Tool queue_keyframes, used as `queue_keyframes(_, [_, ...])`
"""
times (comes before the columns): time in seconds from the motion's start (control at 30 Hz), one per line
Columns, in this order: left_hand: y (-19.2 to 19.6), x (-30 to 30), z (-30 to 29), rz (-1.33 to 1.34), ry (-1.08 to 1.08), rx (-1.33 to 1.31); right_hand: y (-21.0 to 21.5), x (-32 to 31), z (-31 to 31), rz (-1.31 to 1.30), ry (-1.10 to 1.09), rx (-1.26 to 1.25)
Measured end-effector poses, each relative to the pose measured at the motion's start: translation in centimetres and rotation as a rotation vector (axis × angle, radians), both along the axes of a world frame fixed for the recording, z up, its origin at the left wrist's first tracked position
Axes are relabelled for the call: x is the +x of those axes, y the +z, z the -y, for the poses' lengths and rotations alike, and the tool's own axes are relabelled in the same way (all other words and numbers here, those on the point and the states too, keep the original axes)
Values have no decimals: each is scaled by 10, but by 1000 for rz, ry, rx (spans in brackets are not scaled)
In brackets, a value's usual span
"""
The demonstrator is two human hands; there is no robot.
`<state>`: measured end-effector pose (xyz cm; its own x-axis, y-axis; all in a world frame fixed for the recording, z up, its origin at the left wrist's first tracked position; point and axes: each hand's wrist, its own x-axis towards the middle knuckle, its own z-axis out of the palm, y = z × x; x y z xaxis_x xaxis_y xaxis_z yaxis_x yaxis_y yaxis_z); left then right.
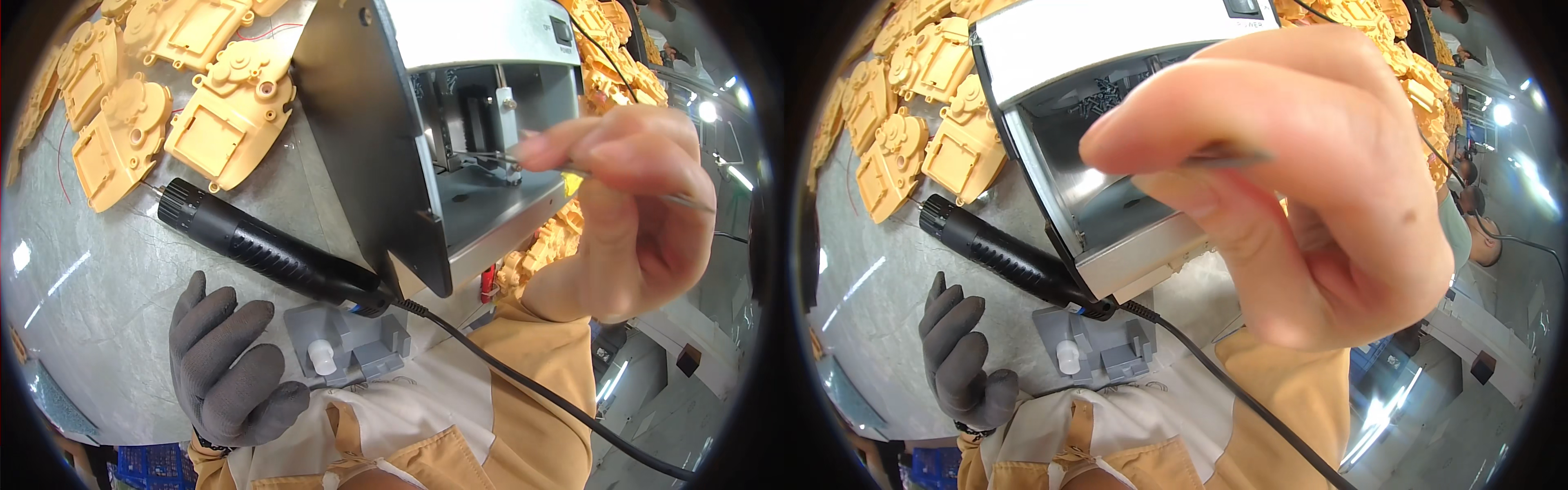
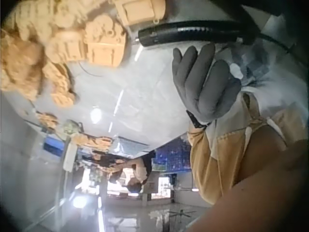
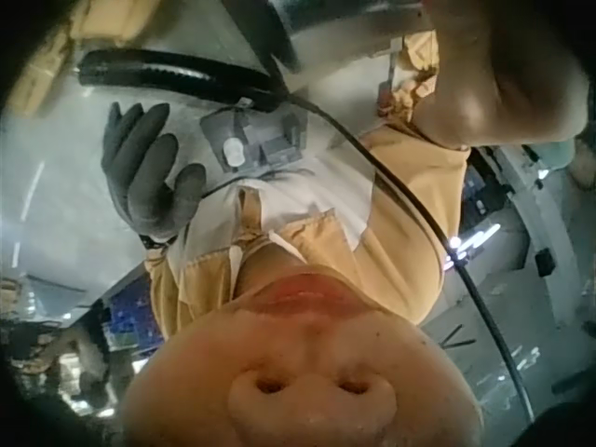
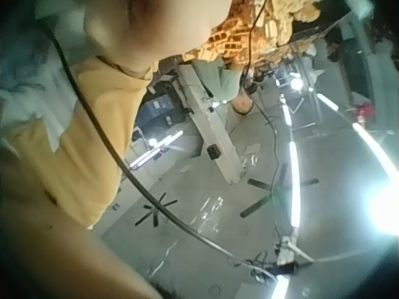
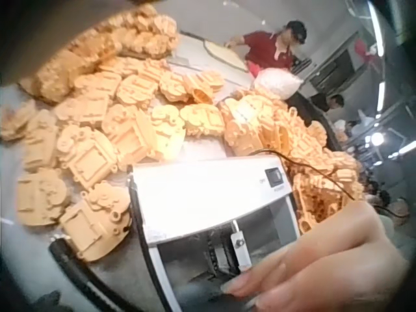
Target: The person uses a soldering iron to work on small yellow plastic casings and then uses tweezers to place a thin wire into a silver machine labeled PS-560A. The person repeats this process with multiple casings, handling them one at a time.
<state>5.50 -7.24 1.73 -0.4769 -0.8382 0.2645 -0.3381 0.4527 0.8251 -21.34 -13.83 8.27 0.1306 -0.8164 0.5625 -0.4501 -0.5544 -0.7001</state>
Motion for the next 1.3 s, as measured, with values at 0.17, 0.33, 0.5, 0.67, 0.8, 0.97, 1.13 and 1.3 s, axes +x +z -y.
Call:
queue_keyframes(0.17, [1, -1, 2, 9, -6, 10, 9, 18, 1, -75, -12, 45])
queue_keyframes(0.33, [2, 0, 0, 21, 6, 10, -1, 5, 3, -68, 8, 11])
queue_keyframes(0.5, [2, 0, 2, 22, -18, -3, 3, 4, 0, -99, -13, 57])
queue_keyframes(0.67, [1, 0, 1, 27, -22, -4, 2, -14, 6, -99, 112, -147])
queue_keyframes(0.8, [3, 0, 2, 39, -42, 17, 12, -31, -2, -60, 82, -215])
queue_keyframes(0.97, [6, -1, 1, 53, -49, 29, 12, -20, -3, -97, 107, -37])
queue_keyframes(1.13, [6, -1, 1, 57, -53, 40, 11, -6, 9, -287, 99, -14])
queue_keyframes(1.3, [5, -2, 1, 50, -50, 37, 2, -6, 9, -323, 122, 17])
